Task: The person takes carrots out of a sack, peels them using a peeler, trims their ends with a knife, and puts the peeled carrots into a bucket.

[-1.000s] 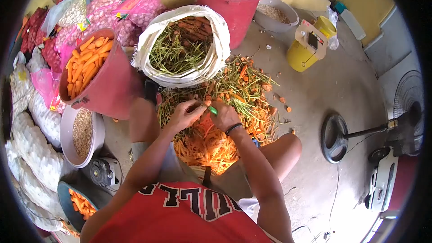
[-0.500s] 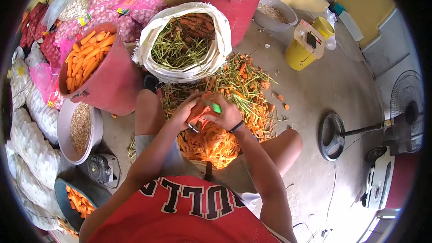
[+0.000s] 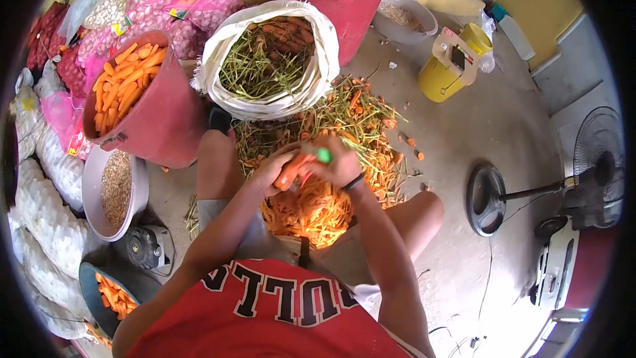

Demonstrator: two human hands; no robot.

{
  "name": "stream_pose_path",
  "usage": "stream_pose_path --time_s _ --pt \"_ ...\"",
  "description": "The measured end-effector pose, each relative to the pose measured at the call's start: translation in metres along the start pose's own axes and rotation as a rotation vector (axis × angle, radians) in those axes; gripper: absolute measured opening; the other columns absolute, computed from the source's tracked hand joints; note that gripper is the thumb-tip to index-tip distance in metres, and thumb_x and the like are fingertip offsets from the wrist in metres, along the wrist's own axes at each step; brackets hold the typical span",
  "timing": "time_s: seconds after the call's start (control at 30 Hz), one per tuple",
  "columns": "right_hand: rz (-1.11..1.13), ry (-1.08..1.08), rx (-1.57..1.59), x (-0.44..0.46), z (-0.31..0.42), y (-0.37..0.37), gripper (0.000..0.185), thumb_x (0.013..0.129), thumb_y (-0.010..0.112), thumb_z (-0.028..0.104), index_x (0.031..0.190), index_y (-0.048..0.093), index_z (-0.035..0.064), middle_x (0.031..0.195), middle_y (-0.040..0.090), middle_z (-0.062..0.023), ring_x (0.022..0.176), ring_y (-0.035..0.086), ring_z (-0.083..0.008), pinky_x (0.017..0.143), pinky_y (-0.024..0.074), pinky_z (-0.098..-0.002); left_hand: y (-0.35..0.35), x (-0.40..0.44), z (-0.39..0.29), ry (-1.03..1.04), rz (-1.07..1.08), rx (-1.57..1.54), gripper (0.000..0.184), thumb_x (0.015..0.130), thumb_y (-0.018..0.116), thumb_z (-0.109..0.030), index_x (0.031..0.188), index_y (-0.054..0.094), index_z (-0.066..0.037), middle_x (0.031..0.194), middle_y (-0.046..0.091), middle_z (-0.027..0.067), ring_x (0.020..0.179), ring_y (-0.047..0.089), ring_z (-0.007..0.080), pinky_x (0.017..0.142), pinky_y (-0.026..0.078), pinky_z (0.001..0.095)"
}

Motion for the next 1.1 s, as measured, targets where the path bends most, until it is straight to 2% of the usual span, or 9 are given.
stream_pose_path --time_s 0.17,0.27,0.37,0.47,0.67,0.8,0.87,1.0,1.1 --pt "-0.063 0.404 -0.108 -0.004 -0.070 -0.034 0.061 0.067 0.088 0.036 0.108 0.057 0.0034 0.079 0.068 -0.0102 0.068 0.069 -0.0234 0.059 0.0568 -0.0338 -0.007 0.001 0.003 -0.032 -0.061 0.076 0.037 0.099 0.047 -0.018 0.135 0.047 -0.010 0.117 0.059 0.0092 0.095 0.063 0.0164 0.069 0.057 0.0303" --pt "0.008 -0.018 0.099 -0.001 0.018 -0.001 0.062 0.066 0.087 0.042 0.106 0.058 0.0033 0.081 0.068 -0.0120 0.070 0.069 -0.0235 0.060 0.0568 -0.0338 -0.014 0.007 0.002 -0.010 -0.073 -0.045 0.037 0.099 0.048 -0.018 0.135 0.047 -0.010 0.120 0.058 0.0089 0.096 0.063 0.0163 0.070 0.057 0.0305" --pt "0.022 -0.007 -0.002 -0.001 0.012 0.000 0.061 0.066 0.087 0.041 0.104 0.059 0.0033 0.080 0.068 -0.0115 0.071 0.069 -0.0224 0.060 0.0570 -0.0341 -0.014 0.001 0.004 -0.038 -0.067 0.080 0.038 0.098 0.048 -0.019 0.136 0.046 -0.009 0.120 0.058 0.0099 0.093 0.063 0.0167 0.069 0.056 0.0309" --pt "-0.068 0.438 -0.113 -0.008 -0.074 -0.029 0.058 0.069 0.086 0.036 0.107 0.056 0.0034 0.076 0.066 -0.0095 0.064 0.068 -0.0203 0.058 0.0574 -0.0322 -0.010 -0.003 0.007 -0.040 -0.061 0.082 0.038 0.096 0.054 -0.021 0.133 0.050 -0.011 0.107 0.062 0.0078 0.081 0.062 0.0151 0.062 0.052 0.0297" --pt "0.099 0.038 0.015 -0.007 0.023 0.012 0.053 0.070 0.085 0.038 0.103 0.058 0.0064 0.085 0.067 -0.0132 0.075 0.068 -0.0237 0.068 0.0555 -0.0362 -0.001 0.003 -0.006 0.005 -0.141 -0.042 0.037 0.097 0.051 -0.021 0.131 0.051 -0.007 0.107 0.061 0.0071 0.084 0.062 0.0147 0.068 0.052 0.0269" --pt "-0.050 0.365 -0.089 0.000 -0.054 -0.025 0.058 0.070 0.085 0.039 0.105 0.053 0.0049 0.073 0.068 -0.0077 0.062 0.068 -0.0206 0.054 0.0559 -0.0298 -0.004 -0.010 0.004 -0.074 -0.088 0.152 0.037 0.097 0.051 -0.019 0.131 0.052 -0.005 0.112 0.062 0.0078 0.096 0.063 0.0147 0.077 0.054 0.0318" --pt "-0.114 0.473 0.023 -0.011 -0.067 -0.027 0.057 0.070 0.085 0.039 0.104 0.053 0.0062 0.080 0.070 -0.0106 0.069 0.069 -0.0202 0.058 0.0563 -0.0323 -0.008 0.000 0.010 -0.061 -0.016 0.060 0.036 0.098 0.050 -0.022 0.130 0.051 -0.005 0.110 0.063 0.0106 0.086 0.065 0.0170 0.074 0.055 0.0308" --pt "0.120 -0.035 -0.119 -0.006 0.037 0.010 0.065 0.069 0.084 0.047 0.111 0.057 0.0057 0.093 0.068 -0.0162 0.083 0.070 -0.0288 0.070 0.0563 -0.0377 -0.006 0.005 0.001 0.015 -0.039 -0.044 0.037 0.098 0.050 -0.023 0.131 0.051 -0.006 0.109 0.063 0.0090 0.087 0.065 0.0157 0.066 0.055 0.0293" --pt "0.016 0.239 0.016 -0.005 -0.029 -0.008 0.058 0.071 0.084 0.039 0.106 0.055 0.0035 0.085 0.069 -0.0137 0.071 0.070 -0.0253 0.060 0.0570 -0.0351 0.002 -0.010 0.003 -0.071 -0.012 0.149 0.037 0.098 0.049 -0.023 0.130 0.050 -0.003 0.101 0.062 0.0077 0.081 0.062 0.0138 0.064 0.054 0.0273"
Point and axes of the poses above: each hand's wrist, its own x-axis towards the middle knuckle, its own y-axis out of the palm, z = x × y, the point moved 10 cm from there along x, towards the middle knuckle
